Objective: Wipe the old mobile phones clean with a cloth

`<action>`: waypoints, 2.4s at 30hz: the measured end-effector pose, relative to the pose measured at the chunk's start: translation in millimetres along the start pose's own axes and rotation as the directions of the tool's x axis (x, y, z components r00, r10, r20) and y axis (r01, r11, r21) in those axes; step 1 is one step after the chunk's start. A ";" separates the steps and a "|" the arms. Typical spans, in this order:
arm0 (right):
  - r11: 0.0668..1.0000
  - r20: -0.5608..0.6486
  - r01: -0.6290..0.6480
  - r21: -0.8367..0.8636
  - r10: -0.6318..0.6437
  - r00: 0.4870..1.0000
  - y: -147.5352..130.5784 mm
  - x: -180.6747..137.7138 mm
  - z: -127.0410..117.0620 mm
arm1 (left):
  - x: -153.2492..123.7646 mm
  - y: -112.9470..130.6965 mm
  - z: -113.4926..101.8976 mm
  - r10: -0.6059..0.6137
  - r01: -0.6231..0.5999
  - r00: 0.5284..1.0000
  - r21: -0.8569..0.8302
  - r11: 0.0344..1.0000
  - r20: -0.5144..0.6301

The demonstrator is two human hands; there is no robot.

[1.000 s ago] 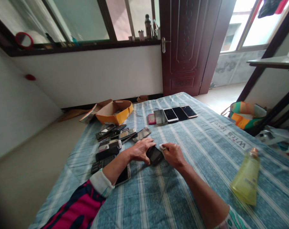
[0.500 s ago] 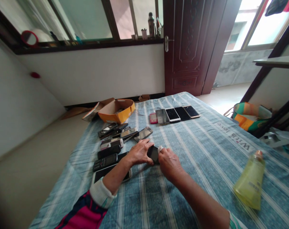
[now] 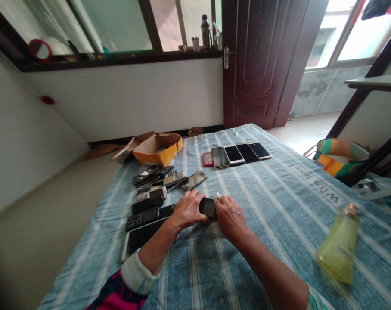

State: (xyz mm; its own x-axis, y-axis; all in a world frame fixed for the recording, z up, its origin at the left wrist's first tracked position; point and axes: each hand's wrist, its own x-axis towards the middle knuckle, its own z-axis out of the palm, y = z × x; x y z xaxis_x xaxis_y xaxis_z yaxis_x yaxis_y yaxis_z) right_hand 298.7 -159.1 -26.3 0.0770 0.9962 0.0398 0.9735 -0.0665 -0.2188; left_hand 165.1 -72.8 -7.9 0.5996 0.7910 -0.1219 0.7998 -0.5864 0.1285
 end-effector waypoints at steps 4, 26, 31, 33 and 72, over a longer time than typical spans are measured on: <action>0.999 0.053 0.000 -0.034 0.001 0.999 1.6 5.1 0.0 | -0.6 -2.3 4.7 0.000 -0.001 0.998 -0.016 1.000 -0.057; 0.997 0.157 0.048 -0.065 -0.037 0.987 -7.1 -10.2 -5.4 | -4.3 -1.6 8.2 -0.029 0.023 0.996 -0.073 0.997 -0.085; 1.000 0.005 -0.001 -0.013 0.001 1.000 3.8 1.0 0.1 | -2.1 4.9 9.0 -0.090 0.083 0.992 -0.076 0.994 -0.091; 0.999 -0.044 -0.025 0.032 0.026 0.999 8.3 6.8 4.3 | -1.3 7.5 9.0 -0.111 0.104 0.990 -0.073 0.992 -0.093; 0.511 -0.055 -0.170 0.843 0.396 0.917 47.2 20.4 -5.2 | 3.3 16.2 8.0 -0.231 0.203 0.960 -0.171 0.964 -0.161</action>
State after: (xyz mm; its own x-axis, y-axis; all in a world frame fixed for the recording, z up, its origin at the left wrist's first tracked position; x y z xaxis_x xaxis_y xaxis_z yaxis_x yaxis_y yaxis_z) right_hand 347.3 -142.2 -30.7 0.4676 0.8839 0.0039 0.3029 -0.1561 -0.9402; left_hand 180.3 -81.1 -14.1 0.3860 0.9224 0.0119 0.8875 -0.3749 0.2679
